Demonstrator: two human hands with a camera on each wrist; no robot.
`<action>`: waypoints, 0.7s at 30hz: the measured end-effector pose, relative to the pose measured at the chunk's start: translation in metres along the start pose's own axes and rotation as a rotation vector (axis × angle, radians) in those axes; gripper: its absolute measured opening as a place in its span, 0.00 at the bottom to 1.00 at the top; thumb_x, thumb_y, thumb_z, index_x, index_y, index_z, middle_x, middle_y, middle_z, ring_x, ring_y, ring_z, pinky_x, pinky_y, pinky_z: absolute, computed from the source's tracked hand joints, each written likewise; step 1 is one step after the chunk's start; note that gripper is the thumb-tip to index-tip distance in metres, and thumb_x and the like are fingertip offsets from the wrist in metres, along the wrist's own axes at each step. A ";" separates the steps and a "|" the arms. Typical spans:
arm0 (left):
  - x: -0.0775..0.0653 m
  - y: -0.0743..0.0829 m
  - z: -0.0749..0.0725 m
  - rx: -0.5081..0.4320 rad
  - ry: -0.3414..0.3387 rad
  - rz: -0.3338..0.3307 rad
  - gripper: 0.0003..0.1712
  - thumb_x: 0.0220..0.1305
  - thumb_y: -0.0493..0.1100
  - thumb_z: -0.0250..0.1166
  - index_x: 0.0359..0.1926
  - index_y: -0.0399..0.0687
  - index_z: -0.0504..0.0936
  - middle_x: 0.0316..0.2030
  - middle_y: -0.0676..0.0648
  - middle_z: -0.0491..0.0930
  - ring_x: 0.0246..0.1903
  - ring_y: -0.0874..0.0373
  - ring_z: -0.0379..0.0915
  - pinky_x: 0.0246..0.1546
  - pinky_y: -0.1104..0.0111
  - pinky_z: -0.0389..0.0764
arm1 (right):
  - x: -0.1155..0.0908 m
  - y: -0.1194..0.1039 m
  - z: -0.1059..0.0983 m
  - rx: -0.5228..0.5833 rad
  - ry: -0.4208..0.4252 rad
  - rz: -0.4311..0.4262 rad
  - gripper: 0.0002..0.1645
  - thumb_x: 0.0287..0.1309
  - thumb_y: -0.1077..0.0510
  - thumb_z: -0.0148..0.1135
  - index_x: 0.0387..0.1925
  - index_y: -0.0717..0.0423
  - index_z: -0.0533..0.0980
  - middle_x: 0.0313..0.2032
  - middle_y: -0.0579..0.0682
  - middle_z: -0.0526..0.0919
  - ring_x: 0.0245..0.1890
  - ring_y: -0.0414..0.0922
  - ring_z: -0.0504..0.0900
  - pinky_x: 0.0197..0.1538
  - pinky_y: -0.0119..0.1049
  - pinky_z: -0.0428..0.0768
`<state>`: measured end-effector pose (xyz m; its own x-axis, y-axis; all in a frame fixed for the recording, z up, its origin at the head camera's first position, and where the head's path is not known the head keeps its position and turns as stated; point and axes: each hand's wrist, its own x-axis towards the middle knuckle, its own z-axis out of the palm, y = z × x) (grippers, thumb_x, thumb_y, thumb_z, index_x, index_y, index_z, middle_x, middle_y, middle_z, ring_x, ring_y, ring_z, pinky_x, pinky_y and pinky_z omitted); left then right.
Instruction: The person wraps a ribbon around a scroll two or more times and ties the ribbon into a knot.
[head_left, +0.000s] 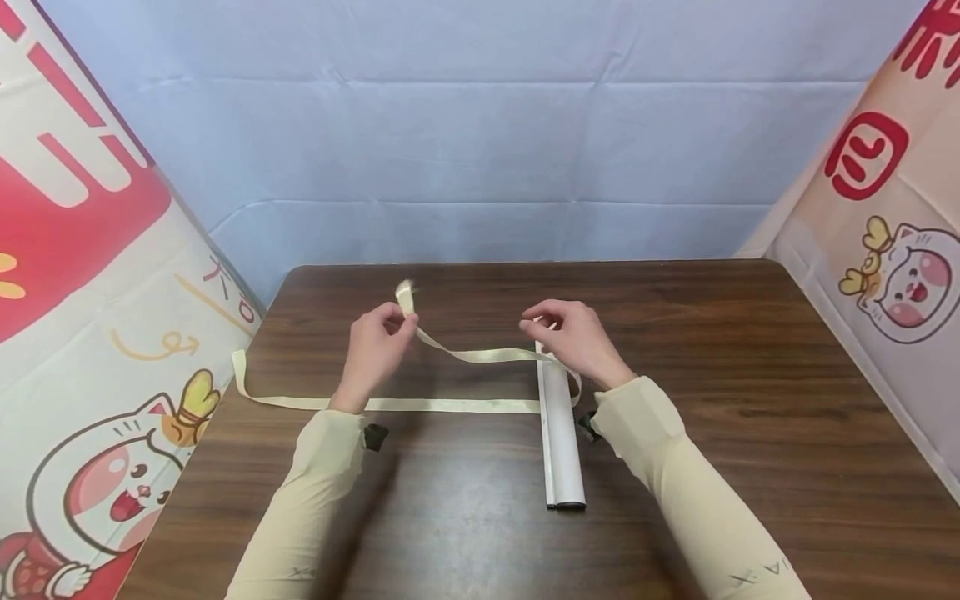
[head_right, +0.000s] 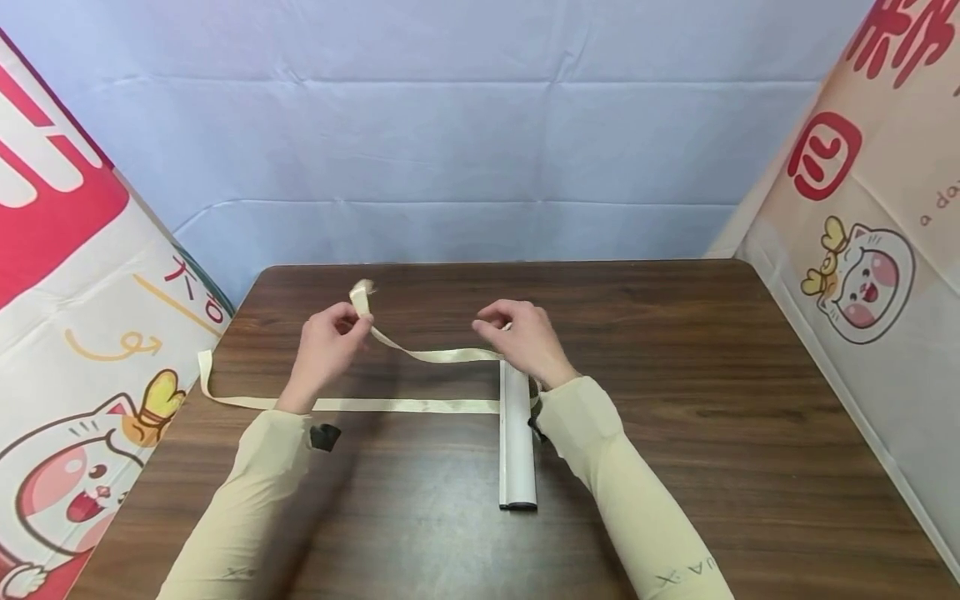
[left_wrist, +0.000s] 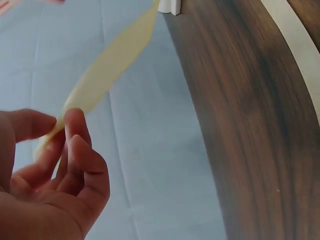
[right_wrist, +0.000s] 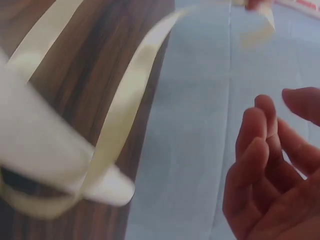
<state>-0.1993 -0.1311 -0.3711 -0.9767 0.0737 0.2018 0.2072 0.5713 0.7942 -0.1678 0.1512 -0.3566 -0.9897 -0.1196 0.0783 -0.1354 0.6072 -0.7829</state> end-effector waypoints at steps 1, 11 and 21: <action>0.001 -0.002 -0.002 -0.007 0.012 -0.024 0.11 0.65 0.45 0.60 0.36 0.41 0.82 0.29 0.39 0.84 0.24 0.49 0.83 0.25 0.69 0.76 | -0.001 0.005 -0.004 -0.017 0.013 0.019 0.16 0.60 0.53 0.63 0.47 0.56 0.81 0.33 0.53 0.85 0.26 0.48 0.82 0.31 0.35 0.77; 0.011 -0.030 -0.028 -0.107 0.094 -0.233 0.13 0.66 0.47 0.59 0.39 0.41 0.81 0.21 0.49 0.80 0.21 0.62 0.78 0.26 0.71 0.73 | -0.023 0.059 -0.025 -0.233 -0.091 0.173 0.20 0.59 0.50 0.63 0.46 0.61 0.80 0.35 0.53 0.83 0.34 0.45 0.77 0.38 0.37 0.74; 0.013 -0.057 -0.042 -0.438 0.100 -0.426 0.08 0.66 0.41 0.58 0.36 0.39 0.75 0.27 0.52 0.74 0.22 0.67 0.75 0.31 0.75 0.78 | -0.036 0.085 -0.023 -0.394 -0.161 0.313 0.29 0.61 0.48 0.60 0.55 0.66 0.74 0.55 0.68 0.74 0.53 0.63 0.73 0.52 0.57 0.74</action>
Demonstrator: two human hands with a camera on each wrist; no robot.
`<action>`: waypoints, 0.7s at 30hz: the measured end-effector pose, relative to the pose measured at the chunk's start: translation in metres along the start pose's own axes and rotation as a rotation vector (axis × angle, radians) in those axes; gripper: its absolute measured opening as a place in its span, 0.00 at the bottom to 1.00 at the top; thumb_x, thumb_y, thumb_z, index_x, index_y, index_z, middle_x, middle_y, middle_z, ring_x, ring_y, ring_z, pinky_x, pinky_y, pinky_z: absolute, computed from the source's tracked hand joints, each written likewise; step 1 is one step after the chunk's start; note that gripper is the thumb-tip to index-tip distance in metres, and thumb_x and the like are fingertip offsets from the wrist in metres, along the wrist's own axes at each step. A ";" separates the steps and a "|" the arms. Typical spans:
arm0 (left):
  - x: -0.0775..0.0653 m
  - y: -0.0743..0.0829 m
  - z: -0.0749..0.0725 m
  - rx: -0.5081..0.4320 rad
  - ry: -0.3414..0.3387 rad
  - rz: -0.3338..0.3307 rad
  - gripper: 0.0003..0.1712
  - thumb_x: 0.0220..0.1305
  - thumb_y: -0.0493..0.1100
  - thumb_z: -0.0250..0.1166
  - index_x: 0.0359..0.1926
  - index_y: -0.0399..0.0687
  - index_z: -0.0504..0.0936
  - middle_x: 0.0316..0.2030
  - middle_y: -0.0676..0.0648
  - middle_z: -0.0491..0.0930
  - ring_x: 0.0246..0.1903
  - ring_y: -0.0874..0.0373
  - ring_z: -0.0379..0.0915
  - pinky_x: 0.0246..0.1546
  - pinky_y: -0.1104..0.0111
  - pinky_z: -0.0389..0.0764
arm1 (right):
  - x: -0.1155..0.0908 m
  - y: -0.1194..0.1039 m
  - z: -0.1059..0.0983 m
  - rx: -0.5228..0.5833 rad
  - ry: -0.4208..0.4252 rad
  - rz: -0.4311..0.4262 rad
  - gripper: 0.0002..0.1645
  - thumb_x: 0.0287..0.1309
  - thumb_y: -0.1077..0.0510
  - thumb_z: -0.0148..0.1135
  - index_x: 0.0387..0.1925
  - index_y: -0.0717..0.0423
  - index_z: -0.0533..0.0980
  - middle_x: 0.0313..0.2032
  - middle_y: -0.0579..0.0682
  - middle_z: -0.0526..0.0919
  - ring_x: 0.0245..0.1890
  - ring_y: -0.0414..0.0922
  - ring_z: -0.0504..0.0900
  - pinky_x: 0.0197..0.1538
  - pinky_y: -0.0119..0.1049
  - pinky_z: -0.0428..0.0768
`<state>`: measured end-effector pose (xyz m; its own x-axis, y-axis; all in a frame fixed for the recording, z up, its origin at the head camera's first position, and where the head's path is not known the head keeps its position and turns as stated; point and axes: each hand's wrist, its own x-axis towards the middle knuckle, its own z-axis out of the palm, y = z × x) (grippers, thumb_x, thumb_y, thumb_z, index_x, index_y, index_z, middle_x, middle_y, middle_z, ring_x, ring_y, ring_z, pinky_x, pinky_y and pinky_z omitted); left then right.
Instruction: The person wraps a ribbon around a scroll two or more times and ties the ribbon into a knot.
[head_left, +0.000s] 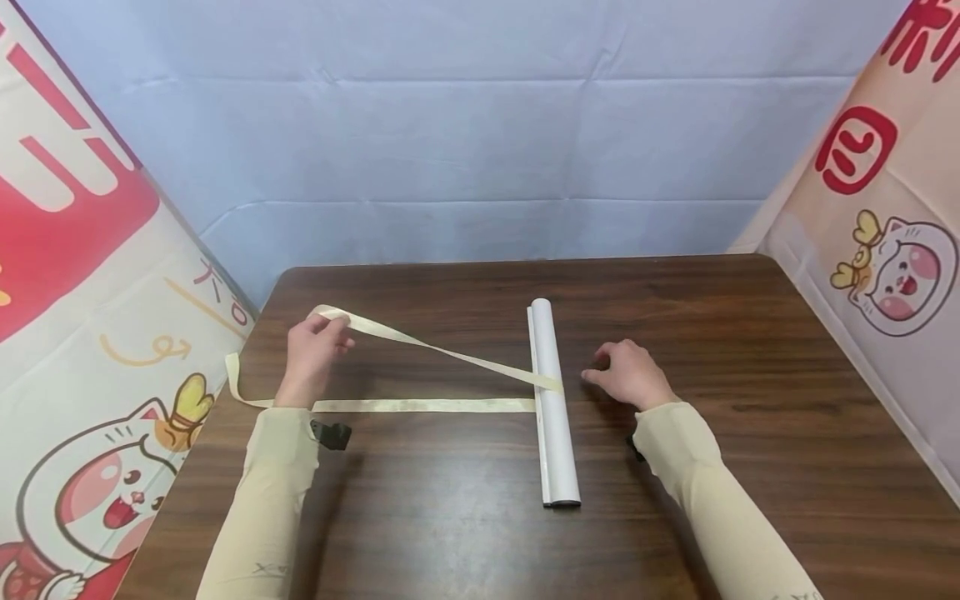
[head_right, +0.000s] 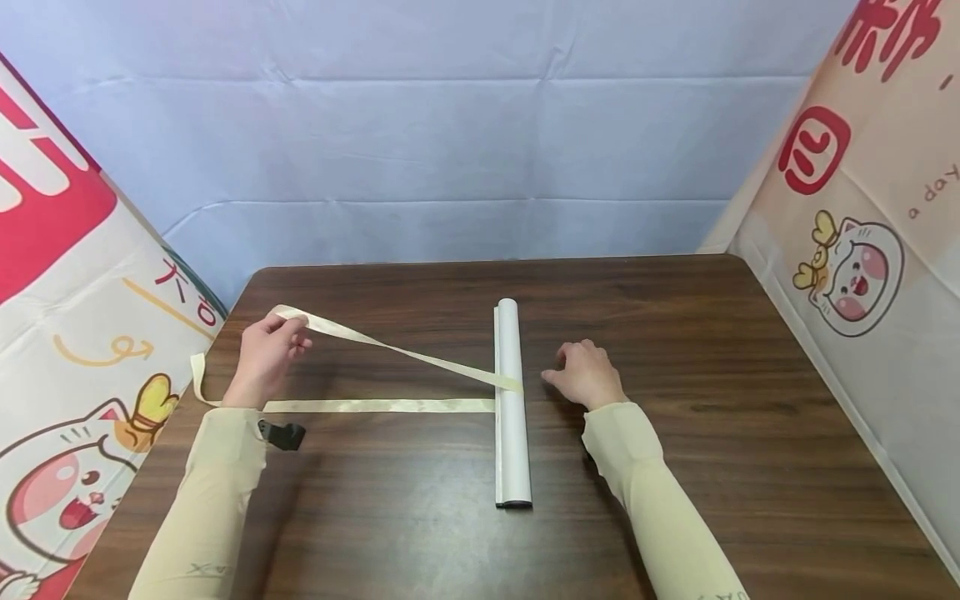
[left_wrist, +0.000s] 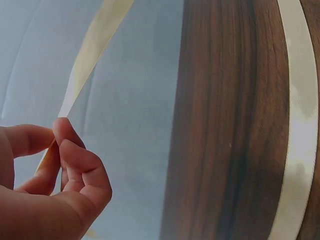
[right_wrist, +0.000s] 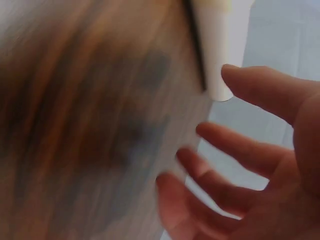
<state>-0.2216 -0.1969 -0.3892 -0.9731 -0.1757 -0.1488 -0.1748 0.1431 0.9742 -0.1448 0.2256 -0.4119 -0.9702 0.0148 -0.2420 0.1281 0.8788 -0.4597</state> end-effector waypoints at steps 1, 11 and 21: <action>0.001 -0.002 -0.002 -0.015 -0.002 -0.008 0.07 0.66 0.41 0.58 0.36 0.40 0.75 0.26 0.52 0.74 0.22 0.67 0.75 0.30 0.76 0.77 | 0.000 0.001 0.001 -0.022 -0.010 0.014 0.30 0.61 0.48 0.60 0.56 0.67 0.72 0.57 0.70 0.71 0.56 0.65 0.69 0.54 0.59 0.73; 0.013 -0.020 -0.021 -0.092 0.000 -0.096 0.07 0.66 0.40 0.58 0.35 0.39 0.73 0.23 0.57 0.77 0.22 0.66 0.76 0.31 0.77 0.79 | -0.001 0.003 0.008 -0.040 -0.034 0.022 0.31 0.60 0.47 0.60 0.56 0.68 0.72 0.58 0.71 0.68 0.58 0.68 0.64 0.54 0.61 0.71; 0.019 -0.038 -0.042 -0.073 0.050 -0.181 0.08 0.66 0.39 0.55 0.42 0.39 0.72 0.23 0.58 0.79 0.23 0.69 0.75 0.34 0.77 0.79 | -0.002 0.007 0.010 -0.061 -0.011 0.014 0.30 0.60 0.47 0.61 0.54 0.68 0.74 0.57 0.71 0.69 0.57 0.68 0.65 0.54 0.62 0.71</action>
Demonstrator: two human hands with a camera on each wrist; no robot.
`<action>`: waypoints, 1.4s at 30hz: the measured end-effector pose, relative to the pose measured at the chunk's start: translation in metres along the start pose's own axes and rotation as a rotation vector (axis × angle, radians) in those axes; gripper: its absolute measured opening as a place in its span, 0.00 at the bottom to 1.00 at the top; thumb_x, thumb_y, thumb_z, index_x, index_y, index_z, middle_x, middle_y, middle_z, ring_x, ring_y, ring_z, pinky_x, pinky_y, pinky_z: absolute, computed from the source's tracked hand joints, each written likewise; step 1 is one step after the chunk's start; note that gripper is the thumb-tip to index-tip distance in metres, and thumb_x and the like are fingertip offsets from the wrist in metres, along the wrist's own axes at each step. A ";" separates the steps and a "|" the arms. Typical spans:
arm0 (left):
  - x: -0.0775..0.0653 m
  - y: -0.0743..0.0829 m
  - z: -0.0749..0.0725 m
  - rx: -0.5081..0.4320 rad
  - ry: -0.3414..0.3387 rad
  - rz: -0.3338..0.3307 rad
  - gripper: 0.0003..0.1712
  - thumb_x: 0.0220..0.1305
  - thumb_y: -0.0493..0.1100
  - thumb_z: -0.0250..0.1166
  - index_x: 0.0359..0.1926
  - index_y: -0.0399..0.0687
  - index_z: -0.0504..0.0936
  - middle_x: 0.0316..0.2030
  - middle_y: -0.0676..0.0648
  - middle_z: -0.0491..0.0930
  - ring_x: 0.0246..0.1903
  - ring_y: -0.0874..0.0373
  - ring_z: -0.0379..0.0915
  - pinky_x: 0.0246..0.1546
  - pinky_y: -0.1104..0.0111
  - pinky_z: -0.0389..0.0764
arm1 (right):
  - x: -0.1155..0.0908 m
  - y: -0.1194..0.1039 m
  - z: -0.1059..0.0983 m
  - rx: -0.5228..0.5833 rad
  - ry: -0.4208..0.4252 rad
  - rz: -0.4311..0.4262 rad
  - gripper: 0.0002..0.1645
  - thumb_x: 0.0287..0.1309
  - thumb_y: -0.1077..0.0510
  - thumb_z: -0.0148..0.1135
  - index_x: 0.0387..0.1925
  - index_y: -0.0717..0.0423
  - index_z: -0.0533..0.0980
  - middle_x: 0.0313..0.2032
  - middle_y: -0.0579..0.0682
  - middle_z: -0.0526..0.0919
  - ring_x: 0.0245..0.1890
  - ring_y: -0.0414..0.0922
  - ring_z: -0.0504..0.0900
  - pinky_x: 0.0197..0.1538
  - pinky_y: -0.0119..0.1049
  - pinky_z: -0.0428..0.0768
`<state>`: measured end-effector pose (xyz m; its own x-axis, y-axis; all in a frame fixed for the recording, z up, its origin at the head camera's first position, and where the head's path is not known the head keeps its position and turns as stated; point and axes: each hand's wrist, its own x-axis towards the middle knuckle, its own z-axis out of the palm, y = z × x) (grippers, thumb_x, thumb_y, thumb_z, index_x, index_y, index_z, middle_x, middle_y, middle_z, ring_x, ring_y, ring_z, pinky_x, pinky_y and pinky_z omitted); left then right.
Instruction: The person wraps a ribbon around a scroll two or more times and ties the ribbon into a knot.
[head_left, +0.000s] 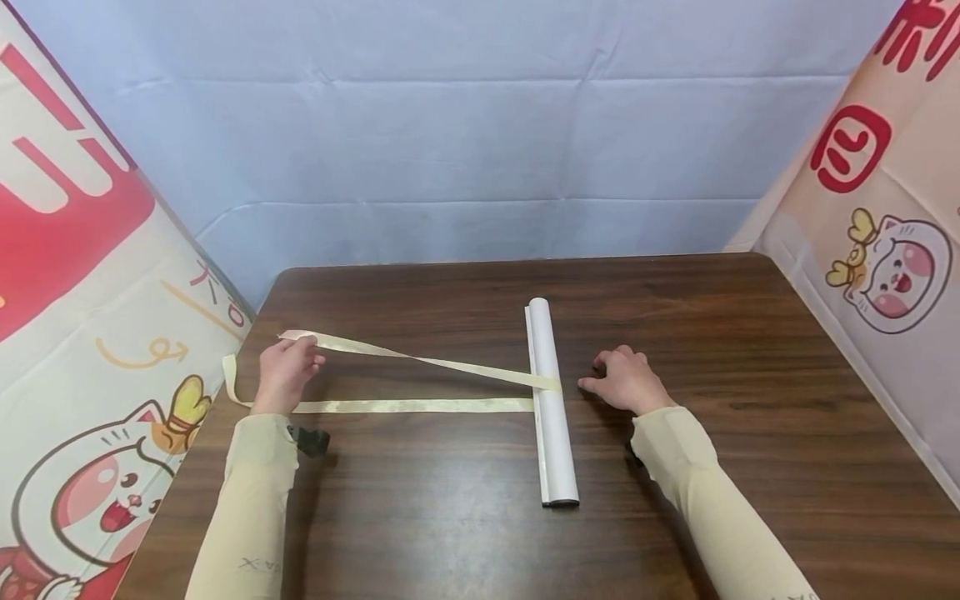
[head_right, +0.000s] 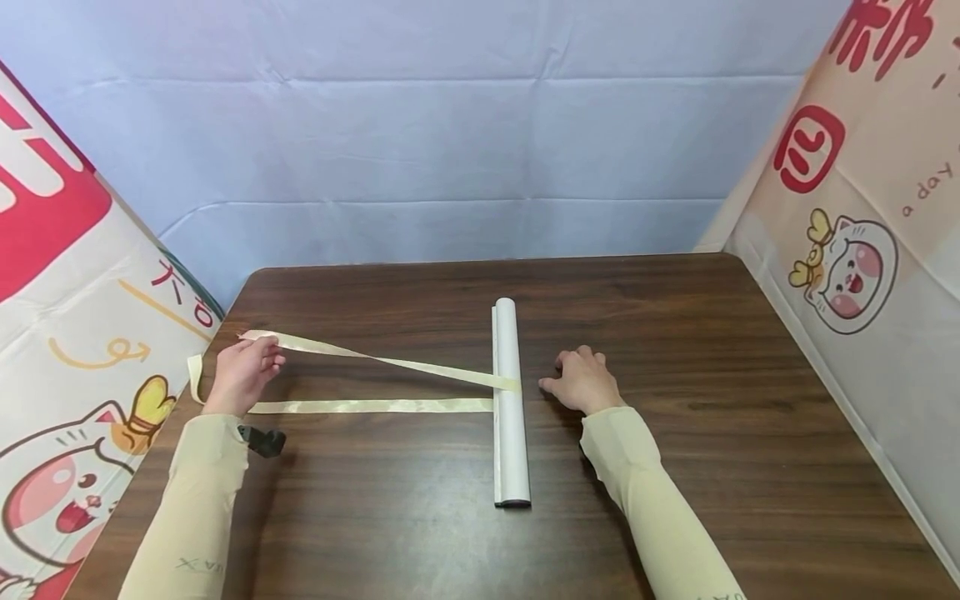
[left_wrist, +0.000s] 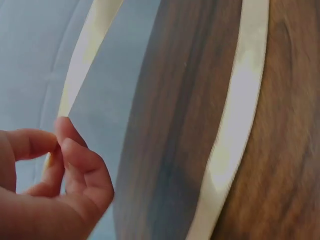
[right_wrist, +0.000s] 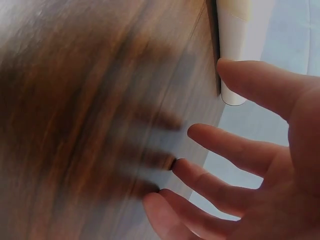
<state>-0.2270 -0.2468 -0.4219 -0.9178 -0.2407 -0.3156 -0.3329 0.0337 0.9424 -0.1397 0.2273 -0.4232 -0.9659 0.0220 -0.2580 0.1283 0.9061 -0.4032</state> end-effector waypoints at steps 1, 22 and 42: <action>0.001 -0.002 -0.003 0.040 0.017 -0.001 0.08 0.67 0.40 0.54 0.42 0.39 0.73 0.23 0.59 0.78 0.23 0.69 0.75 0.34 0.76 0.79 | 0.000 0.000 0.000 -0.002 0.002 0.001 0.30 0.60 0.47 0.60 0.54 0.68 0.74 0.57 0.70 0.69 0.57 0.67 0.65 0.54 0.62 0.72; 0.008 -0.027 -0.025 0.763 0.222 0.147 0.20 0.63 0.47 0.56 0.45 0.36 0.82 0.52 0.32 0.78 0.59 0.31 0.64 0.55 0.39 0.62 | 0.003 -0.005 0.002 -0.047 0.058 -0.021 0.28 0.62 0.50 0.59 0.51 0.70 0.74 0.52 0.70 0.75 0.54 0.67 0.71 0.59 0.60 0.68; 0.010 -0.035 -0.035 0.853 0.139 0.141 0.19 0.61 0.47 0.60 0.40 0.34 0.83 0.47 0.30 0.80 0.50 0.33 0.72 0.46 0.49 0.73 | 0.005 -0.001 0.003 -0.047 0.075 -0.038 0.25 0.61 0.51 0.59 0.47 0.71 0.76 0.48 0.70 0.77 0.53 0.67 0.72 0.60 0.61 0.66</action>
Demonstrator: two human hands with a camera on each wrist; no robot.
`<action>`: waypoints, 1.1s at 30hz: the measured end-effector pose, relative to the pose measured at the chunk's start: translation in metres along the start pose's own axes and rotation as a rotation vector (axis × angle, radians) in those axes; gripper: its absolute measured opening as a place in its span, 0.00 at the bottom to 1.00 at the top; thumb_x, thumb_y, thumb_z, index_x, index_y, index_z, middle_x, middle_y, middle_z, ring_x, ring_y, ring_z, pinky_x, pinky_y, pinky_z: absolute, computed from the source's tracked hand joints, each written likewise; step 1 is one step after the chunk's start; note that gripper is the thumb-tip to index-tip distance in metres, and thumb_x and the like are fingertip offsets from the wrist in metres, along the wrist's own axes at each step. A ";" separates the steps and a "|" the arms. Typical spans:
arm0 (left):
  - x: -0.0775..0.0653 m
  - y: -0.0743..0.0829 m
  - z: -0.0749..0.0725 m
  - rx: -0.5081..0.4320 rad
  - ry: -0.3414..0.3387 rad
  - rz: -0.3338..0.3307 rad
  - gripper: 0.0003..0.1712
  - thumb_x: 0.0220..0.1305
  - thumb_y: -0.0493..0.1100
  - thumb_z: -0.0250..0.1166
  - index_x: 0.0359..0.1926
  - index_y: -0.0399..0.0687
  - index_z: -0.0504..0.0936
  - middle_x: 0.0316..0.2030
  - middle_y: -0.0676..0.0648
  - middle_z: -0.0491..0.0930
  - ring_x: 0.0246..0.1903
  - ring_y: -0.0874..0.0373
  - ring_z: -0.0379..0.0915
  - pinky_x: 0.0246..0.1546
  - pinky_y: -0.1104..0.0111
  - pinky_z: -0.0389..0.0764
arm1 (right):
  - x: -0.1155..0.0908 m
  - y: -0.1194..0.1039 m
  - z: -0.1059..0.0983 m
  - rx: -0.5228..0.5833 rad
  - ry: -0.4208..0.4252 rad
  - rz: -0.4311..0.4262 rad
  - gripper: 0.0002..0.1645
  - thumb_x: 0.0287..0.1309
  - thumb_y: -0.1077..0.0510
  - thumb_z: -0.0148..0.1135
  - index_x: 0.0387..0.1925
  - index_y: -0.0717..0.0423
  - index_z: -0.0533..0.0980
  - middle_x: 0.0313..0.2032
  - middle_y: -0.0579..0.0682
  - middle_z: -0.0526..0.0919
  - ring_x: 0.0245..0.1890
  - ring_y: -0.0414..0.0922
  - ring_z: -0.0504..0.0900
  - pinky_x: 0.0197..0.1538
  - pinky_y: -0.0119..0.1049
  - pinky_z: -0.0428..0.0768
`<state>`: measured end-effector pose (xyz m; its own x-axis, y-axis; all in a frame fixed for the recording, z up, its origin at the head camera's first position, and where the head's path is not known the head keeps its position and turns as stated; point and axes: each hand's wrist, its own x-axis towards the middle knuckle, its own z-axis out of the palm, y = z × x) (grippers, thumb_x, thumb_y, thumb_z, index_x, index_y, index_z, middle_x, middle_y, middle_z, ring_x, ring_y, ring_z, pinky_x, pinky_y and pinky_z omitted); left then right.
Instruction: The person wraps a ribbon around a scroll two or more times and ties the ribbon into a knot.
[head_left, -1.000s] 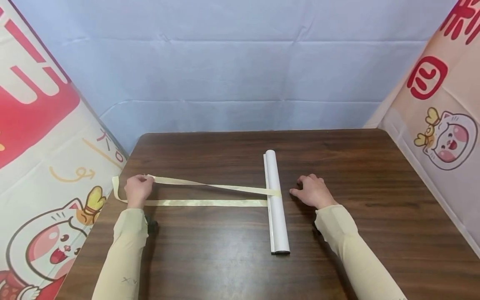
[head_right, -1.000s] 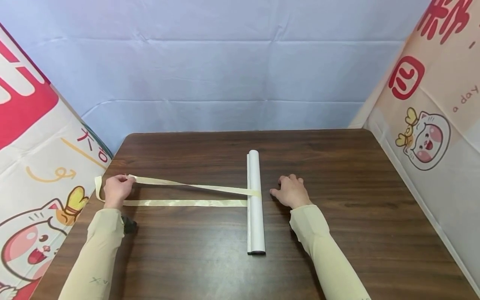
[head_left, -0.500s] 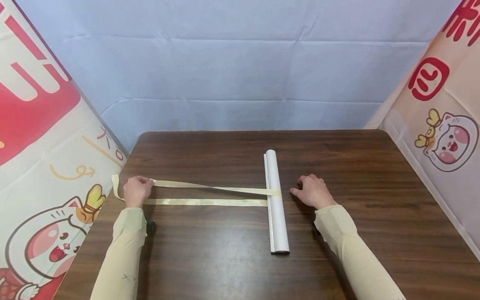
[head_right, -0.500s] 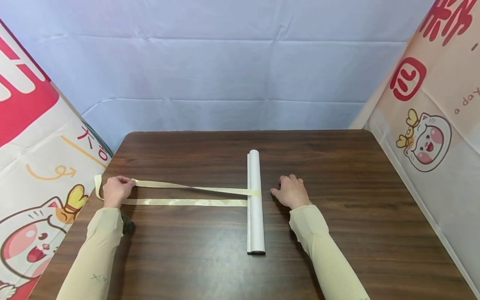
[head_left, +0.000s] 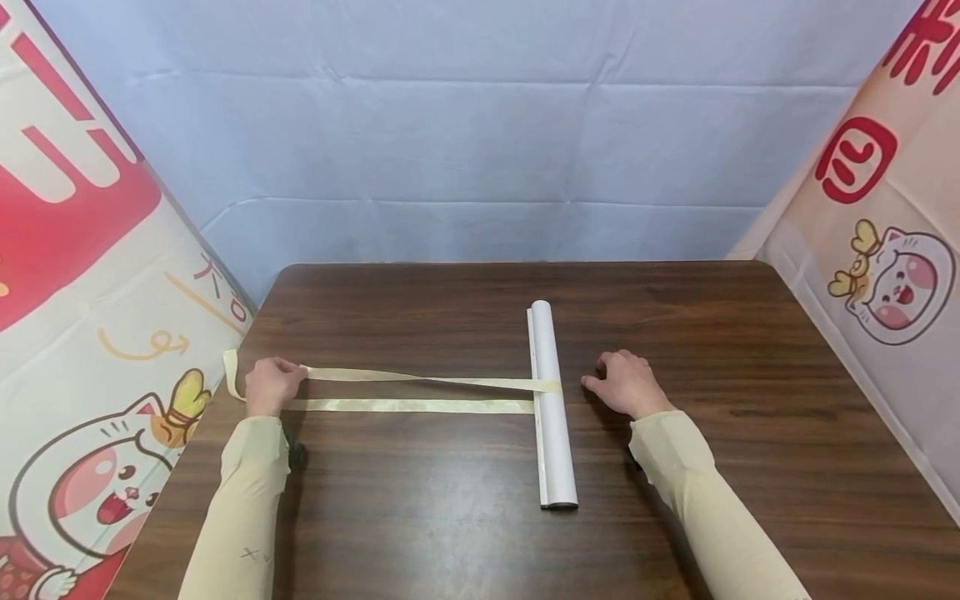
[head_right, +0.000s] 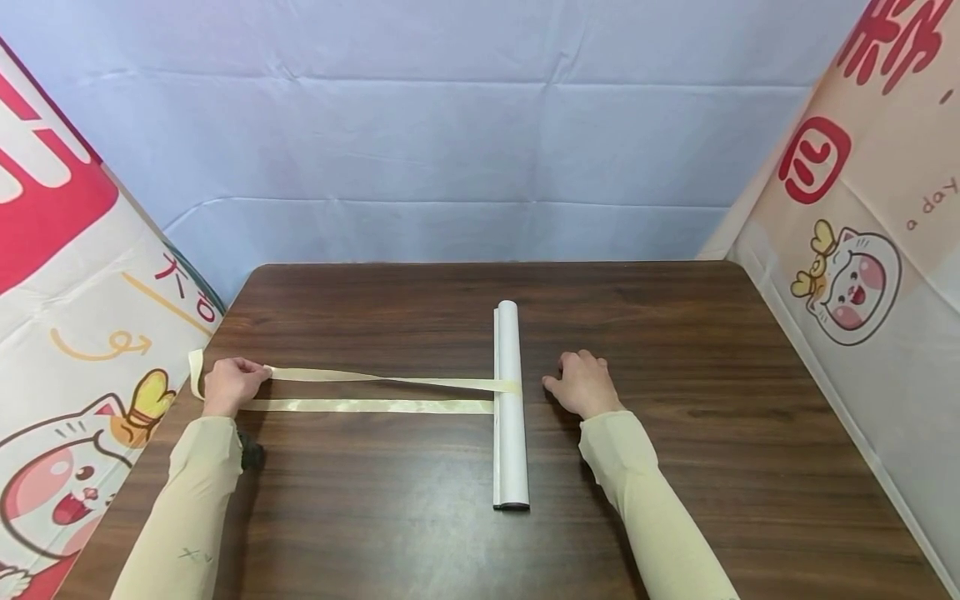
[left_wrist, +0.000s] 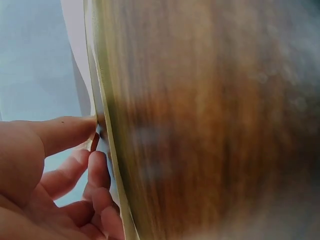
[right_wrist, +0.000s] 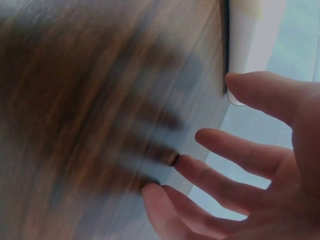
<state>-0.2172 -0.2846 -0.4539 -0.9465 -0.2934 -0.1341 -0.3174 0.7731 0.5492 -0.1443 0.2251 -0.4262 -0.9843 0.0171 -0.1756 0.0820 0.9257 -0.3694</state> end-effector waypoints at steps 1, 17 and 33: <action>0.000 0.000 0.000 0.004 0.002 -0.004 0.19 0.61 0.47 0.60 0.40 0.34 0.83 0.47 0.31 0.80 0.50 0.32 0.72 0.47 0.48 0.73 | 0.000 0.000 0.000 0.001 0.001 0.002 0.25 0.61 0.51 0.59 0.47 0.71 0.76 0.48 0.70 0.77 0.53 0.67 0.72 0.60 0.61 0.67; 0.000 -0.001 -0.001 0.054 -0.002 -0.037 0.19 0.63 0.49 0.58 0.41 0.35 0.81 0.48 0.31 0.79 0.52 0.32 0.69 0.52 0.36 0.55 | -0.001 0.000 0.001 -0.003 0.013 -0.001 0.23 0.61 0.52 0.60 0.44 0.70 0.77 0.45 0.69 0.78 0.51 0.67 0.74 0.57 0.60 0.69; -0.002 -0.001 -0.002 0.073 -0.011 -0.059 0.19 0.65 0.49 0.57 0.43 0.35 0.80 0.50 0.31 0.78 0.55 0.31 0.67 0.53 0.35 0.54 | -0.001 0.002 0.001 -0.009 0.020 -0.022 0.23 0.61 0.52 0.59 0.44 0.71 0.77 0.44 0.68 0.79 0.49 0.66 0.75 0.57 0.60 0.69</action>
<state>-0.2143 -0.2863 -0.4526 -0.9266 -0.3334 -0.1738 -0.3753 0.7936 0.4789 -0.1436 0.2266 -0.4273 -0.9888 0.0038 -0.1493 0.0586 0.9294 -0.3645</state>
